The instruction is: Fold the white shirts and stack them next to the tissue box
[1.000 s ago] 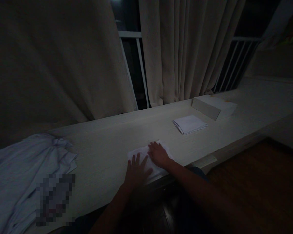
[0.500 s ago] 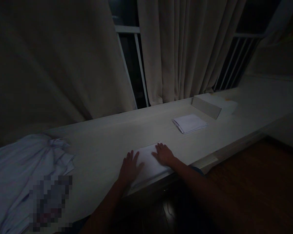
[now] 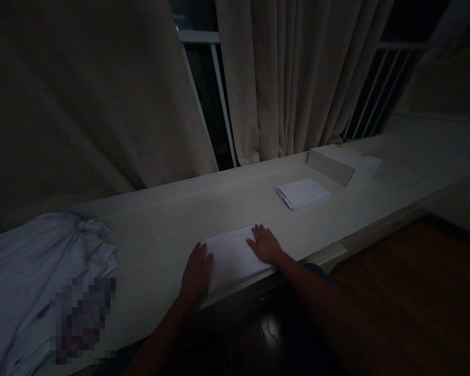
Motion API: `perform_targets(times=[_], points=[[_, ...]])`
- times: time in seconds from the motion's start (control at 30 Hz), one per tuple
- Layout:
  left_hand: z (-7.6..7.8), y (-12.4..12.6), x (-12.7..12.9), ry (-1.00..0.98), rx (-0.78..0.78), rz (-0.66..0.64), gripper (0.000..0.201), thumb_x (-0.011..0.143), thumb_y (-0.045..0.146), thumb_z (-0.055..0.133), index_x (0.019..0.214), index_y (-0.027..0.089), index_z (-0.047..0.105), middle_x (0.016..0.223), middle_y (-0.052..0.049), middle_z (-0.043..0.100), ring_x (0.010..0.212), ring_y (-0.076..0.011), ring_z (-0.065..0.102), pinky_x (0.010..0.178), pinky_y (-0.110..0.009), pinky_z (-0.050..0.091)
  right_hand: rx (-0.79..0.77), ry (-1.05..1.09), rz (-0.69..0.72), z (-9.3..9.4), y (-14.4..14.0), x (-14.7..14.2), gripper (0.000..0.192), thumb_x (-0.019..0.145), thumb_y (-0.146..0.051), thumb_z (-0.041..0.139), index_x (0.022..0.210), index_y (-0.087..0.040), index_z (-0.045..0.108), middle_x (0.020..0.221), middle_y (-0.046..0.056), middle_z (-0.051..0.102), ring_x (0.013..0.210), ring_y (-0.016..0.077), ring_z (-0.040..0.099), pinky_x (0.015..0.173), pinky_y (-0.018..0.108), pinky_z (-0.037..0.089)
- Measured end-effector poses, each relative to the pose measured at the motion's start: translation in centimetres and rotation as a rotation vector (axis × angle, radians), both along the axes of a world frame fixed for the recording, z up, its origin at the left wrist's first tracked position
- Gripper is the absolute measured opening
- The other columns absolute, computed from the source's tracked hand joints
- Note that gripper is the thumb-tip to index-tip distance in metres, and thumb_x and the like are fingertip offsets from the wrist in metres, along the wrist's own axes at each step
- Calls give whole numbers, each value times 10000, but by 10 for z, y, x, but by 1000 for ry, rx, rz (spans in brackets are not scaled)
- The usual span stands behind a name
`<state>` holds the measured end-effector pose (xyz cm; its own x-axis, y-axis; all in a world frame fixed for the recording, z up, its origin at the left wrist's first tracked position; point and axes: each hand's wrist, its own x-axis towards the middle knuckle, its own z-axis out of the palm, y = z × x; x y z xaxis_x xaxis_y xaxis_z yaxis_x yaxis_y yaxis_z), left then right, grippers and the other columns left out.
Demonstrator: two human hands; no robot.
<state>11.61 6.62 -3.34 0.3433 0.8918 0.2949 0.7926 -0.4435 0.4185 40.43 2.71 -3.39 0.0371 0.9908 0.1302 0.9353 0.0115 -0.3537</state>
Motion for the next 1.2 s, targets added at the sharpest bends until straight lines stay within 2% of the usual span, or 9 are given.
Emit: perform_targets(times=[0.07,0.13,0.2,0.3,0.43,0.6,0.77,1.03,1.2], points=[[-6,-23,-21,-78,33,8,553,928,482,367,1356,143,453,1382,-142,500,1301,-263,443,1085,-455,364,-9,-1,0,-1,0,0,783,967,-631,91,1501,-112,334,1573,129,247,1470,264,159,1179,448,124],[-12,-50,-34,-52,37,16,578,868,475,477,1325,123,459,1223,-143,572,1147,-279,526,989,-459,435,-9,-4,7,-2,0,1,785,967,-630,86,1502,-110,330,1572,132,248,1470,264,157,1179,453,123],[-14,-72,-33,19,5,80,610,815,470,545,1294,99,473,1092,-133,601,1022,-282,556,902,-449,469,-4,-11,14,-4,0,2,793,966,-630,79,1500,-100,331,1569,140,253,1469,266,162,1178,456,126],[-10,-89,-13,81,-33,199,553,819,438,538,1256,101,498,996,-111,620,967,-276,565,863,-425,466,7,-31,18,-6,1,2,801,967,-627,71,1494,-88,340,1566,147,261,1465,270,176,1176,455,138],[1,-87,12,120,-42,250,502,841,385,501,1253,97,497,1042,-135,630,994,-283,575,851,-401,456,26,-57,19,-9,1,2,804,968,-625,66,1485,-82,355,1562,149,273,1459,272,197,1174,450,150],[5,-83,11,118,-72,267,581,827,362,517,1329,82,435,1037,-148,632,992,-284,594,820,-385,464,29,-74,9,-11,2,1,783,971,-617,74,1491,-100,349,1564,134,275,1462,265,188,1176,449,148],[0,-84,1,89,31,158,533,799,282,519,1302,106,489,1092,-138,612,1022,-284,564,890,-424,452,34,-79,10,-8,0,2,781,973,-612,74,1485,-95,359,1560,141,281,1456,272,208,1169,449,166],[-10,-88,-10,-40,70,52,340,846,276,468,1139,250,639,1036,-85,563,947,-224,579,831,-389,495,33,-78,8,-5,-4,1,712,991,-575,128,1492,-121,348,1565,116,284,1459,247,198,1175,430,136],[-23,-87,-19,-22,116,-23,320,857,278,493,1126,277,666,1174,-107,591,1023,-244,581,884,-428,489,0,-74,8,-2,-5,0,690,993,-561,147,1501,-131,329,1570,112,270,1467,240,174,1178,437,117]])
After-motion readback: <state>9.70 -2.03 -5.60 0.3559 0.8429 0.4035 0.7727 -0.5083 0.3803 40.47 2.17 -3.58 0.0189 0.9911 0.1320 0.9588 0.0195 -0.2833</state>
